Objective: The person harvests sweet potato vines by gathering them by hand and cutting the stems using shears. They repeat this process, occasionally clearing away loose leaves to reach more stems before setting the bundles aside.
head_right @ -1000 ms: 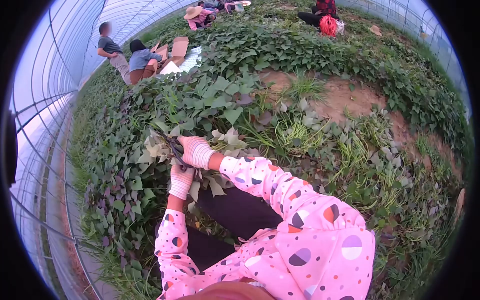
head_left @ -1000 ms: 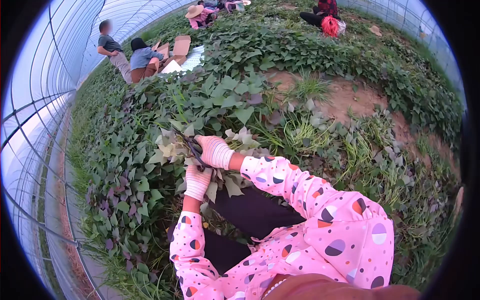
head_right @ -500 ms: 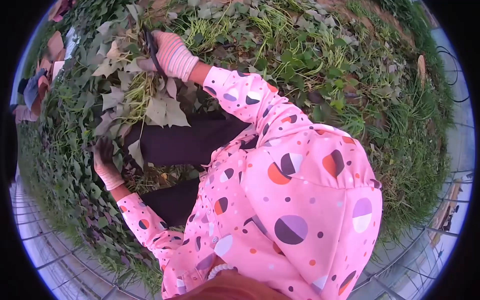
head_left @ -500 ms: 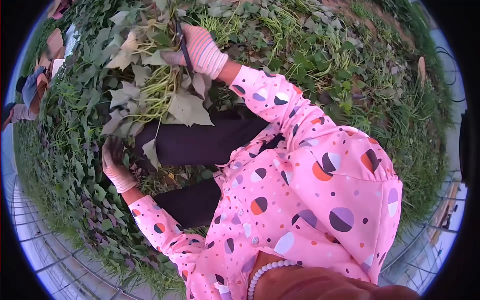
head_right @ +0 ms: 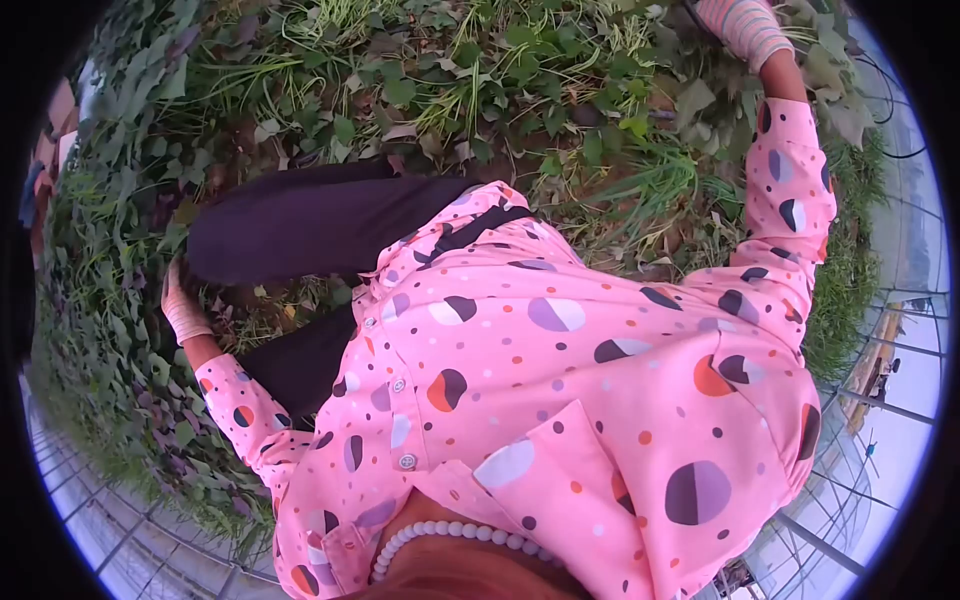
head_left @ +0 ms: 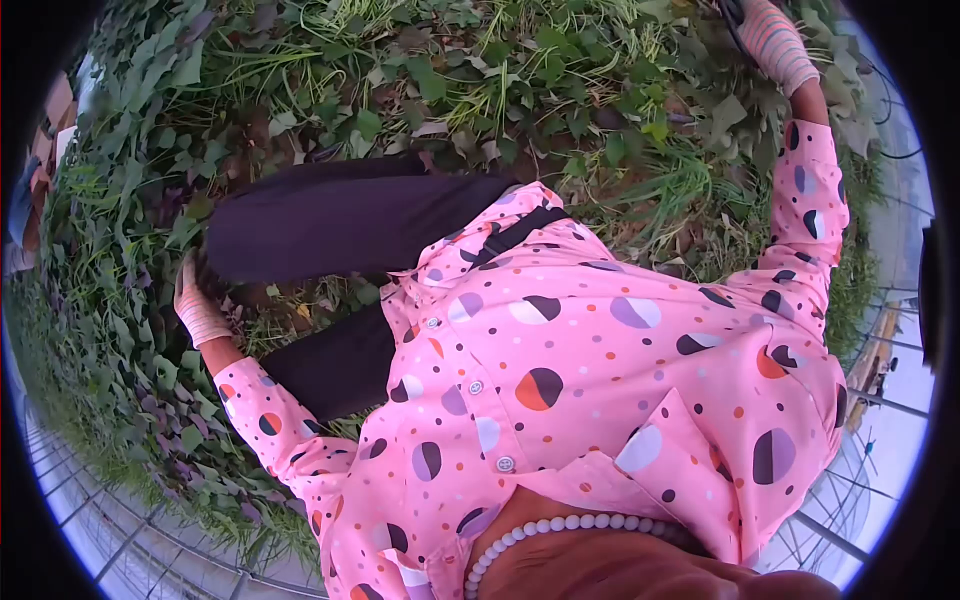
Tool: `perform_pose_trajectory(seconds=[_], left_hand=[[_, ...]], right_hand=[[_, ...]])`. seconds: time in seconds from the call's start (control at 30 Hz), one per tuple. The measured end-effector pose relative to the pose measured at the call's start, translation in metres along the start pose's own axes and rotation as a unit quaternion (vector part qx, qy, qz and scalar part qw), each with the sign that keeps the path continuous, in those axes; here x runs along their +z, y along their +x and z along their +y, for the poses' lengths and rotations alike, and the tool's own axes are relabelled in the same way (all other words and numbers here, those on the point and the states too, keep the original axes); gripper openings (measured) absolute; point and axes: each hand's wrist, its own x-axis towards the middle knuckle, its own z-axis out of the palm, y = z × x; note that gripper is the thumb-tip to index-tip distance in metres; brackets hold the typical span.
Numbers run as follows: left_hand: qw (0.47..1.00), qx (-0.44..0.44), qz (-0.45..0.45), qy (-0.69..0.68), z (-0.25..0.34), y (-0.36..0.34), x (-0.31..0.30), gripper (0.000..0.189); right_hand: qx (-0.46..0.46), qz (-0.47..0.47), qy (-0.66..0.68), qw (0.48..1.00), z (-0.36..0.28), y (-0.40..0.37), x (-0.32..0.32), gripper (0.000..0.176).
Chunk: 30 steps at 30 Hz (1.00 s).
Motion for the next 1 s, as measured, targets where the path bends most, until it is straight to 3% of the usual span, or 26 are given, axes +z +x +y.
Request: perform_pose_trajectory(seconds=[0.03, 0.07, 0.1, 0.2, 0.23, 0.27, 0.37, 0.43, 0.57, 0.6, 0.7, 0.77, 0.83, 0.9, 0.97, 1.0], left_hand=[[1.0, -0.025, 0.011, 0.006, -0.003, 0.001, -0.003, 0.043], [0.998, -0.05, 0.023, 0.012, -0.004, 0.001, -0.006, 0.042], [0.998, -0.048, 0.026, 0.012, -0.002, 0.0, -0.007, 0.042], [0.998, -0.06, 0.022, -0.006, 0.001, -0.006, -0.006, 0.044], [0.997, -0.065, 0.034, -0.008, 0.003, -0.011, -0.006, 0.043], [0.996, -0.07, 0.046, -0.012, 0.004, -0.015, -0.007, 0.043], [0.997, -0.059, 0.045, -0.015, -0.005, -0.01, -0.02, 0.04], [0.993, -0.104, 0.05, -0.038, -0.002, -0.016, -0.016, 0.039], [0.995, -0.083, 0.06, 0.016, -0.03, 0.003, -0.042, 0.043], [0.993, -0.095, 0.073, 0.008, -0.029, 0.001, -0.043, 0.043], [0.991, -0.091, 0.101, 0.01, -0.028, 0.001, -0.049, 0.044], [0.993, -0.07, 0.096, -0.004, -0.03, 0.005, -0.049, 0.043], [0.991, -0.067, 0.113, -0.001, -0.027, 0.004, -0.038, 0.042], [0.991, -0.048, 0.123, -0.005, -0.023, 0.002, -0.021, 0.039], [0.99, -0.021, 0.136, -0.016, -0.011, -0.003, 0.009, 0.035], [0.983, 0.02, 0.18, 0.013, 0.001, -0.008, 0.029, 0.034]], right_hand=[[0.001, -0.068, -0.047, 0.997, 0.017, -0.004, 0.051, 0.038], [-0.011, -0.167, 0.025, 0.986, -0.019, -0.025, 0.057, 0.033], [-0.017, -0.21, 0.047, 0.976, -0.04, -0.043, 0.086, 0.03], [-0.013, -0.399, 0.065, 0.914, -0.09, -0.099, 0.237, 0.04], [-0.036, -0.413, 0.109, 0.904, -0.114, -0.129, 0.268, 0.03], [-0.02, -0.441, 0.127, 0.888, -0.139, -0.151, 0.299, 0.033], [0.011, -0.447, 0.194, 0.873, -0.188, -0.192, 0.369, 0.062], [0.046, -0.464, 0.227, 0.855, -0.208, -0.193, 0.416, 0.064], [-0.031, -0.507, 0.204, 0.837, -0.202, -0.161, 0.388, 0.054], [-0.049, -0.502, 0.202, 0.84, -0.192, -0.149, 0.344, 0.052], [-0.088, -0.524, 0.134, 0.837, -0.161, -0.115, 0.293, 0.048], [-0.059, -0.437, 0.172, 0.881, -0.147, -0.08, 0.242, 0.043], [-0.002, -0.265, 0.311, 0.913, -0.141, -0.047, 0.264, 0.039], [0.062, -0.184, 0.37, 0.908, -0.152, 0.005, 0.268, 0.038], [0.065, -0.075, 0.391, 0.915, -0.174, 0.051, 0.274, 0.041], [0.05, -0.079, 0.431, 0.897, -0.179, 0.066, 0.283, 0.042]])
